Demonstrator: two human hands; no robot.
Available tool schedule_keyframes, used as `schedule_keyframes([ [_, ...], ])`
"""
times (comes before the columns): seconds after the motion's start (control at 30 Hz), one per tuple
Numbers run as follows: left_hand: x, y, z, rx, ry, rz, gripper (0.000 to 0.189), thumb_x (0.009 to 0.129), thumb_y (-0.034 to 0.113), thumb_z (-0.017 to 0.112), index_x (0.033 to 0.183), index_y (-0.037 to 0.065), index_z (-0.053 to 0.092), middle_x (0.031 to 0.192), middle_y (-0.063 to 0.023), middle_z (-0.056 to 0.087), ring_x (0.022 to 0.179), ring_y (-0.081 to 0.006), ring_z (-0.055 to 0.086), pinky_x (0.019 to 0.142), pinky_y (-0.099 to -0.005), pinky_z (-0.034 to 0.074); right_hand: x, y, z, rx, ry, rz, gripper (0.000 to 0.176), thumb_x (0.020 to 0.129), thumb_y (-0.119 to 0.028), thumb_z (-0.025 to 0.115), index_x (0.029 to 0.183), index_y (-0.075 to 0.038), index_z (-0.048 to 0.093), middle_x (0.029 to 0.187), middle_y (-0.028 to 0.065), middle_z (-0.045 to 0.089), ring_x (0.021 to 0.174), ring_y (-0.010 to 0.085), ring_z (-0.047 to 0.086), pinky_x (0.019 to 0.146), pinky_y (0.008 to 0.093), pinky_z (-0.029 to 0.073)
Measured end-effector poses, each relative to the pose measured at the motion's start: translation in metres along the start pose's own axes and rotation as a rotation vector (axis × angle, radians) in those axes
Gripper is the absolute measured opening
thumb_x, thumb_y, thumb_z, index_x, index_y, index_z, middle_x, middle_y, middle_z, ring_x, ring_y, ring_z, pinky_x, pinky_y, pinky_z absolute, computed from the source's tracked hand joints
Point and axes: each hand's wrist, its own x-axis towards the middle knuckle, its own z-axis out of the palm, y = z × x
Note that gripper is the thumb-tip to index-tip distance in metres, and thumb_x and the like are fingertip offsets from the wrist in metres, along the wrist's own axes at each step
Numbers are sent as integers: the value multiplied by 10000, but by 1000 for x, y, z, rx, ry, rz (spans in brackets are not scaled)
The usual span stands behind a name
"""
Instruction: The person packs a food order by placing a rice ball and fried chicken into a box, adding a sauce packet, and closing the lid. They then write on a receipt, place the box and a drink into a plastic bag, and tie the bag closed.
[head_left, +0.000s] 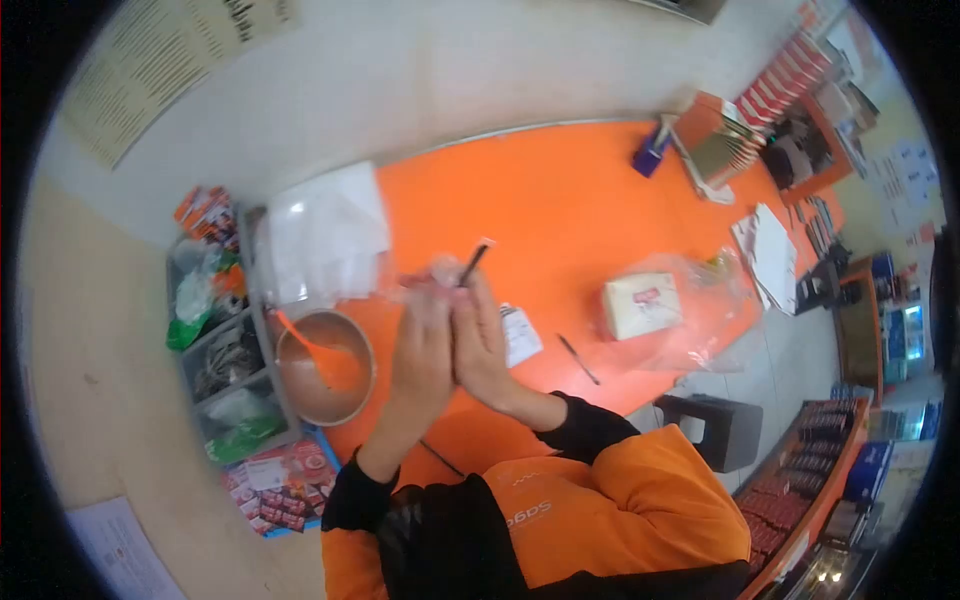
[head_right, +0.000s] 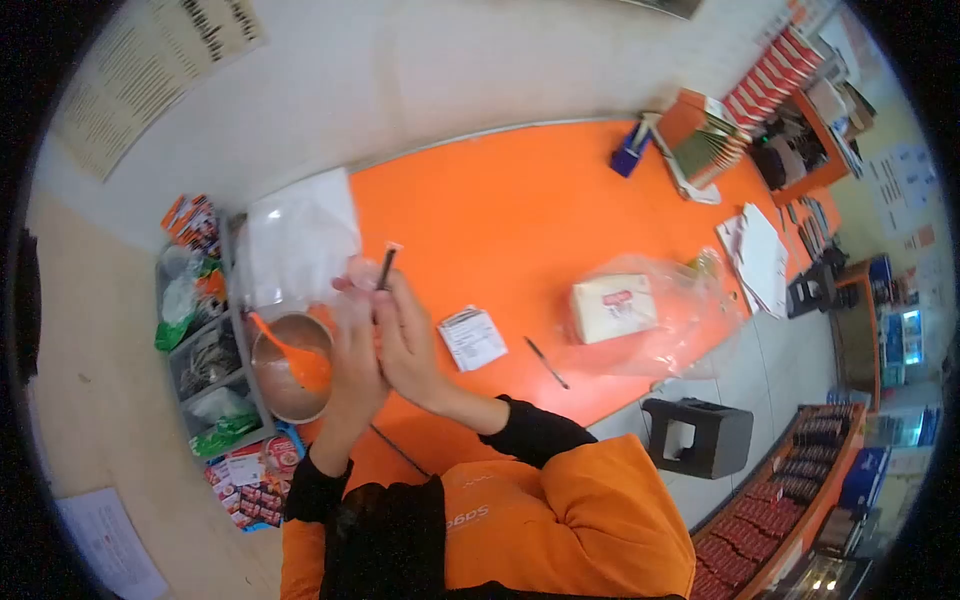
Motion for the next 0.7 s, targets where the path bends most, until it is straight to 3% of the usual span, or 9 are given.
schedule_keyframes([
  [0.07, 6, 48, 10, -107, -30, 128, 399, 751, 127, 558, 1117, 1, 463, 1017, -193, 461, 928, -354, 478, 807, -431, 396, -10, -29, -46, -3, 18, -120, 286, 930, -236, 325, 1058, 3, 416, 981, 109, 536, 945, 173, 530, 814, 307, 421],
  [0.2, -5, 138, 55, -551, 182, 240, 459, 710, 266, 641, 1089, 40, 511, 1099, -157, 458, 1025, -315, 438, 847, -418, 364, -28, -152, -141, 284, 154, -661, 163, 903, -248, 353, 823, -108, 376, 669, 14, 383, 517, 103, 320, 478, 239, 291],
  [0.3, 7, 228, 124, -614, 38, -64, 508, 680, 244, 664, 1098, 30, 470, 1034, -131, 486, 938, -293, 488, 786, -410, 402, -44, -231, -188, 155, 165, -863, 171, 896, -234, 337, 764, -129, 364, 578, 0, 300, 378, 88, 193, 387, 221, 207],
  [0.43, 27, 252, 230, -339, -100, -273, 394, 666, 136, 639, 1009, 11, 491, 894, -101, 533, 796, -276, 537, 713, -365, 431, -52, -229, -268, 85, -47, -814, 265, 835, -251, 426, 625, -90, 409, 517, 12, 381, 406, 120, 291, 418, 245, 238],
  [0.47, 30, 248, 235, -465, -96, -349, 328, 679, 96, 604, 977, 8, 500, 848, -88, 536, 765, -248, 541, 696, -350, 436, -58, -221, -286, -99, 144, -762, 342, 808, -299, 494, 569, -66, 423, 500, 29, 420, 436, 142, 354, 431, 263, 271],
  [0.5, 33, 238, 229, -590, -95, -421, 265, 692, 56, 569, 945, 6, 509, 801, -76, 539, 733, -220, 546, 680, -336, 440, -57, -224, -317, -220, -61, -583, 355, 813, -292, 499, 564, -44, 450, 518, 68, 443, 465, 184, 418, 455, 302, 336],
  [0.57, 26, 213, 224, -907, 99, -339, 272, 716, -2, 512, 988, 11, 528, 748, -57, 517, 694, -156, 526, 641, -308, 444, -52, -173, -381, -366, -254, -197, 267, 835, -213, 437, 751, 14, 551, 703, 169, 550, 678, 275, 537, 608, 349, 422],
  [0.63, 32, 222, 192, -1044, 37, -472, 340, 740, -29, 474, 1071, 37, 521, 760, -48, 508, 701, -125, 510, 643, -291, 444, -19, -146, -394, -611, -581, 146, 257, 831, -169, 412, 902, 23, 568, 847, 206, 578, 821, 307, 551, 713, 363, 437],
  [0.7, 39, 237, 183, -1031, -28, -558, 401, 761, -50, 438, 1143, 53, 501, 783, -52, 513, 710, -113, 505, 653, -276, 443, 16, -113, -382, -983, -870, 222, 296, 831, -186, 410, 1001, -9, 574, 919, 198, 590, 881, 309, 557, 767, 385, 435],
])
